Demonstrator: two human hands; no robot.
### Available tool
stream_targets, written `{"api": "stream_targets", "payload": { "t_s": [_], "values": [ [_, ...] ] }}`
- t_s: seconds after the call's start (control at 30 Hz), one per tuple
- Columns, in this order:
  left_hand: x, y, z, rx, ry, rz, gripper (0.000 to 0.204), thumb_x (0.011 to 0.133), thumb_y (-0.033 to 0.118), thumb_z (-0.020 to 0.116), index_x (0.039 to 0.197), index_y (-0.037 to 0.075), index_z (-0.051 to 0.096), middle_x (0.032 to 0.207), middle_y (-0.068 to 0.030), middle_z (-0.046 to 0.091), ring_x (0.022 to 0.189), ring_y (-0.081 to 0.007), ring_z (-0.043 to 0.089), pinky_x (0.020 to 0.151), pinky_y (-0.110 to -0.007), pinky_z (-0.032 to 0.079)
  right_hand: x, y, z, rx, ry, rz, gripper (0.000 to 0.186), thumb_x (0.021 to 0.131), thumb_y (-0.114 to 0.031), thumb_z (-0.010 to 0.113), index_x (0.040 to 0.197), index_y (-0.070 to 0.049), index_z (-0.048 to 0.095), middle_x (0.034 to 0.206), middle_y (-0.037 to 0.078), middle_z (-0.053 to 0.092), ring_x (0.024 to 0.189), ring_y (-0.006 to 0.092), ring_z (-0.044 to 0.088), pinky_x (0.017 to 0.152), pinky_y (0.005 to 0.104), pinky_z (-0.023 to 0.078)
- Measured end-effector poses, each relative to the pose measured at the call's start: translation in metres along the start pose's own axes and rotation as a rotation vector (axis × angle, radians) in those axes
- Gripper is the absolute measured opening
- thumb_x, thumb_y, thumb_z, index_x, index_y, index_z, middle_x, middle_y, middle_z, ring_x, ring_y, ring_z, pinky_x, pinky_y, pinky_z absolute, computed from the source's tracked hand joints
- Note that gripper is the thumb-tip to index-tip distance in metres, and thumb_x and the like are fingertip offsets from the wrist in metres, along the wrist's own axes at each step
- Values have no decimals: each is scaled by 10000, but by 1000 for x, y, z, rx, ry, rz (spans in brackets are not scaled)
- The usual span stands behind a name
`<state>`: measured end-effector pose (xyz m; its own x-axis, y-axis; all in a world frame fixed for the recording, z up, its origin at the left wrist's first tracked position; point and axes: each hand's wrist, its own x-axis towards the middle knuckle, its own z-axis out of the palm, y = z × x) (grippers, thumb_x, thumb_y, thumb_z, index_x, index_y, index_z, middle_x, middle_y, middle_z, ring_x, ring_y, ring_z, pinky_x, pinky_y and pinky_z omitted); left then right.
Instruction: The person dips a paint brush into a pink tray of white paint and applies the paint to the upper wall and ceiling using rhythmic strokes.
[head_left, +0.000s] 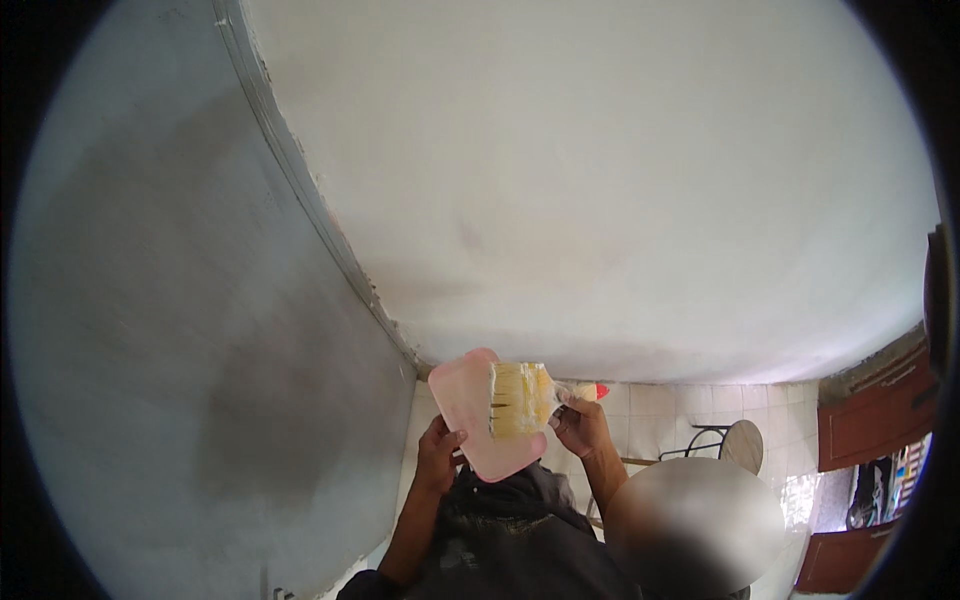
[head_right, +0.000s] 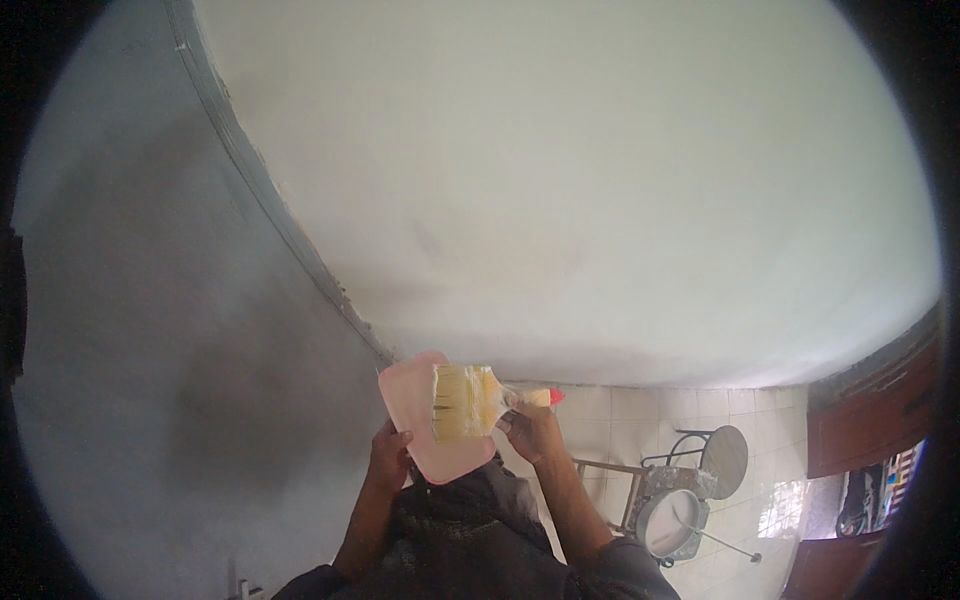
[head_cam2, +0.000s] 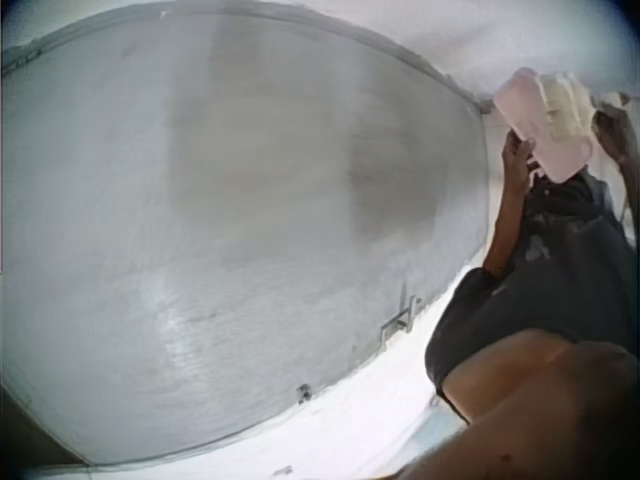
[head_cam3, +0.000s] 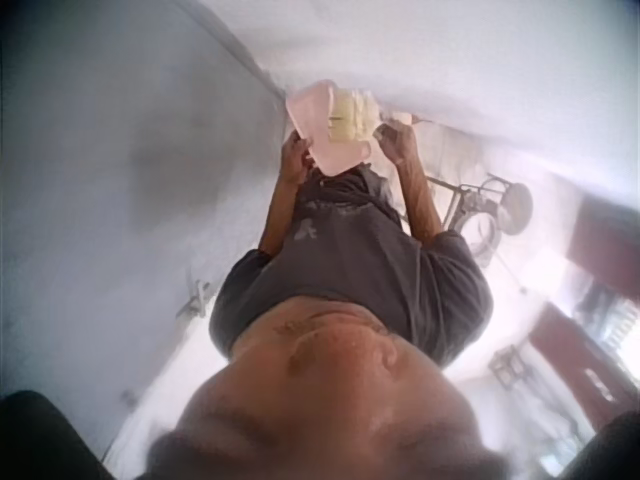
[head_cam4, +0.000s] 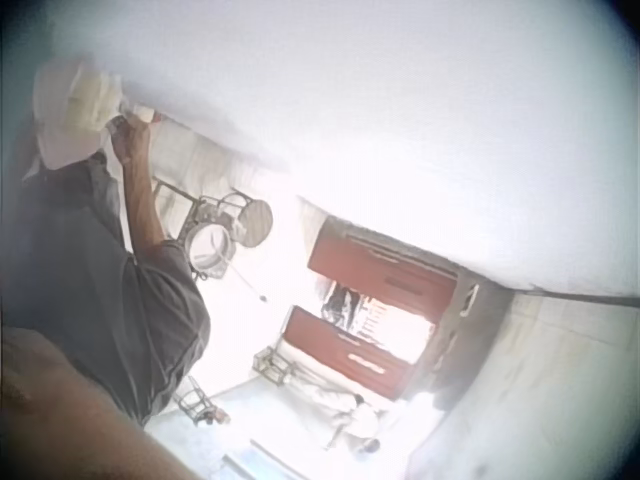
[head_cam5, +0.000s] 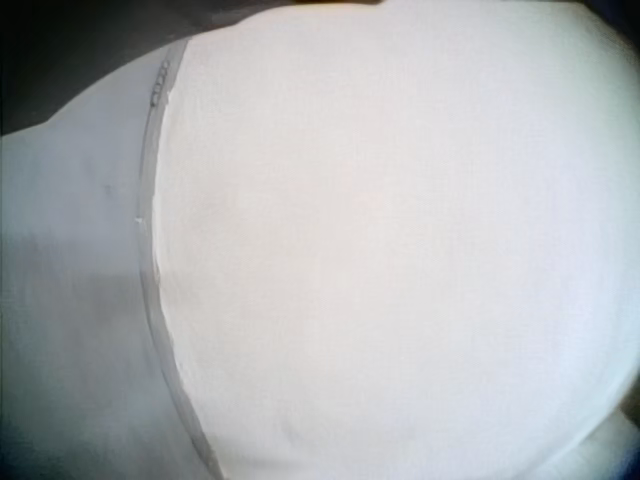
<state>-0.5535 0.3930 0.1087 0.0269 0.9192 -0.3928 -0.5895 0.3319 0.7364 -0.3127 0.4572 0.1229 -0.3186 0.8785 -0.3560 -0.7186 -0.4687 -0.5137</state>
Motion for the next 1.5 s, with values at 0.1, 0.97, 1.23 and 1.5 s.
{"api": "stream_targets", "payload": {
  "t_s": [0.1,0.97,1.23,1.5],
  "values": [
    [4,-6,6,-23,-4,38,477,780,123,586,1216,-1,440,1023,-73,575,854,-177,625,673,-324,568,-4,-5,0,-26,0,18,379,832,-138,591,1158,33,505,1146,122,578,1040,257,570,889,395,462],
    [32,-29,99,12,-44,-109,565,780,244,606,1258,17,405,1096,-116,557,936,-248,600,734,-390,537,-37,-238,88,-687,309,-1272,353,785,-91,687,1100,33,586,1065,155,614,986,228,605,877,326,480],
    [15,-21,73,-1,89,-133,593,740,260,622,1239,15,414,1112,-125,545,955,-268,582,753,-397,526,38,-235,74,-1952,183,-1996,377,649,35,682,1011,-18,589,1161,166,568,1035,356,582,793,383,548],
    [1,-14,33,14,72,-155,602,710,259,626,1231,35,424,1095,-115,550,936,-280,594,746,-402,531,21,-191,69,-1747,38,-1654,269,709,63,664,964,-9,617,1036,141,623,923,294,638,760,335,542]
  ]
}}
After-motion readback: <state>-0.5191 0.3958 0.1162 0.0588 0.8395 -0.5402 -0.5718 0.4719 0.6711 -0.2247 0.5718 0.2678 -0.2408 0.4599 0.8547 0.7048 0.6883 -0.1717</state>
